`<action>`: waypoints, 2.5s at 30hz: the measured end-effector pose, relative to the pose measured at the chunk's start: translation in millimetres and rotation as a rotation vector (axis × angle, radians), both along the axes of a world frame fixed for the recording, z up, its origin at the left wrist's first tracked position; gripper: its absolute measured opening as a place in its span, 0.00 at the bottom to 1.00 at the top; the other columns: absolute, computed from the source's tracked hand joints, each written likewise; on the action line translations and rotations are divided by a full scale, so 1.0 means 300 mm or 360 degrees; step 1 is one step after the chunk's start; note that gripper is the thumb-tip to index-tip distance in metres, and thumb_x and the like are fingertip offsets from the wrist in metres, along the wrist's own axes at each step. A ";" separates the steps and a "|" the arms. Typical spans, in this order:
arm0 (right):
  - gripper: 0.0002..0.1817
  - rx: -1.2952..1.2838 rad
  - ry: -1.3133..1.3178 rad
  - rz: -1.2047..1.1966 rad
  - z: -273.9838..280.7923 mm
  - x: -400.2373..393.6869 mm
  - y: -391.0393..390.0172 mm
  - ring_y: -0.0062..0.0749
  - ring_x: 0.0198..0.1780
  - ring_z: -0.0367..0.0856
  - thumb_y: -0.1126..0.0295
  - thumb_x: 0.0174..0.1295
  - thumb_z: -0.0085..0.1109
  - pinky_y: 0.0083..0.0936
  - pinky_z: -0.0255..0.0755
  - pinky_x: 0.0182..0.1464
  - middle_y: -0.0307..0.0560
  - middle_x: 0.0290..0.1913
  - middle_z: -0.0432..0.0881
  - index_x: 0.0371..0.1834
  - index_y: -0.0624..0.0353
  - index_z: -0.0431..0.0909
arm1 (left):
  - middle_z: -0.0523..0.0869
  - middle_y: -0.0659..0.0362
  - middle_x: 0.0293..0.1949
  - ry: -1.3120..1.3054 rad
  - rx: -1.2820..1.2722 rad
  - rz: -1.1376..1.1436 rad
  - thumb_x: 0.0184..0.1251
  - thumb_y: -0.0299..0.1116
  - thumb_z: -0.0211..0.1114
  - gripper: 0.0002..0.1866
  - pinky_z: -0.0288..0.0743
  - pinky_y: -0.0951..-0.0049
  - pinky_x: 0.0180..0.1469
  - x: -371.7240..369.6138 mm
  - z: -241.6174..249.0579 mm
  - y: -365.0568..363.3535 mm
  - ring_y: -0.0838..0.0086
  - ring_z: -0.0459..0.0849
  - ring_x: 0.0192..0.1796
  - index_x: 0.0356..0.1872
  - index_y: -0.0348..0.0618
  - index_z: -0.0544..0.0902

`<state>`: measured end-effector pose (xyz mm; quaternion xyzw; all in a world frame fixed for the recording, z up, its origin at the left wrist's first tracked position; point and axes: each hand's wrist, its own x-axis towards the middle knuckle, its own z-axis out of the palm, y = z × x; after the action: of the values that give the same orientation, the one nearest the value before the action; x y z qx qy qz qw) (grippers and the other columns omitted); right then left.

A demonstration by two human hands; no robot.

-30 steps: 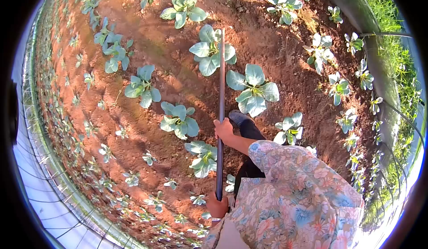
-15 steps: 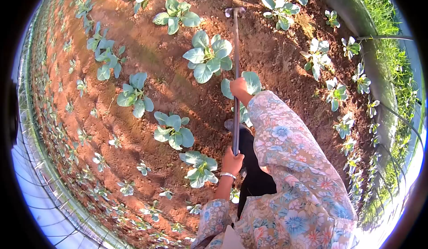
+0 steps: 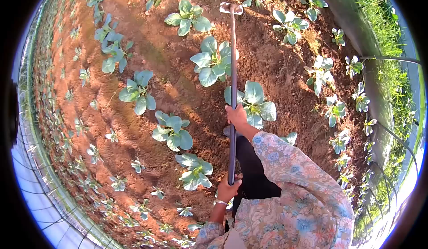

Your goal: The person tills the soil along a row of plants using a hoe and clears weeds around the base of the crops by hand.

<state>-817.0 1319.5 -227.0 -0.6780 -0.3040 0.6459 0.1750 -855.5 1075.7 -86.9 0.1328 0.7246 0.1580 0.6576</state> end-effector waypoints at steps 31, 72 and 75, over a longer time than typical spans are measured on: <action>0.13 -0.0542 0.0718 -0.0005 0.191 -0.236 -0.445 0.20 0.13 0.62 0.75 0.54 0.57 0.22 0.61 0.15 0.35 0.17 0.63 0.23 0.53 0.60 | 0.82 0.47 0.26 0.1108 0.0116 0.0088 0.52 0.36 0.62 0.18 0.74 0.52 0.31 0.037 0.062 -0.531 0.50 0.82 0.28 0.44 0.45 0.71; 0.15 -0.0700 -0.0306 0.0893 -0.022 -0.133 -1.565 0.40 0.14 0.71 0.68 0.58 0.53 0.37 0.64 0.16 0.47 0.15 0.69 0.17 0.62 0.65 | 0.80 0.47 0.19 0.0950 -0.0509 0.0457 0.46 0.31 0.61 0.13 0.73 0.52 0.29 0.334 0.444 -1.421 0.48 0.80 0.26 0.37 0.47 0.74; 0.13 -0.1137 0.0015 0.0576 0.069 -0.039 -1.656 0.36 0.15 0.68 0.76 0.54 0.53 0.34 0.61 0.18 0.43 0.14 0.63 0.16 0.58 0.61 | 0.79 0.51 0.18 0.1131 -0.0605 0.0420 0.45 0.30 0.61 0.09 0.72 0.55 0.25 0.383 0.581 -1.468 0.53 0.80 0.22 0.31 0.48 0.75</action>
<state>-828.6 822.7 -206.2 -0.6286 -0.1740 0.7345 -0.1871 -740.7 635.2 87.4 -0.0384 0.9332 0.0487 0.3539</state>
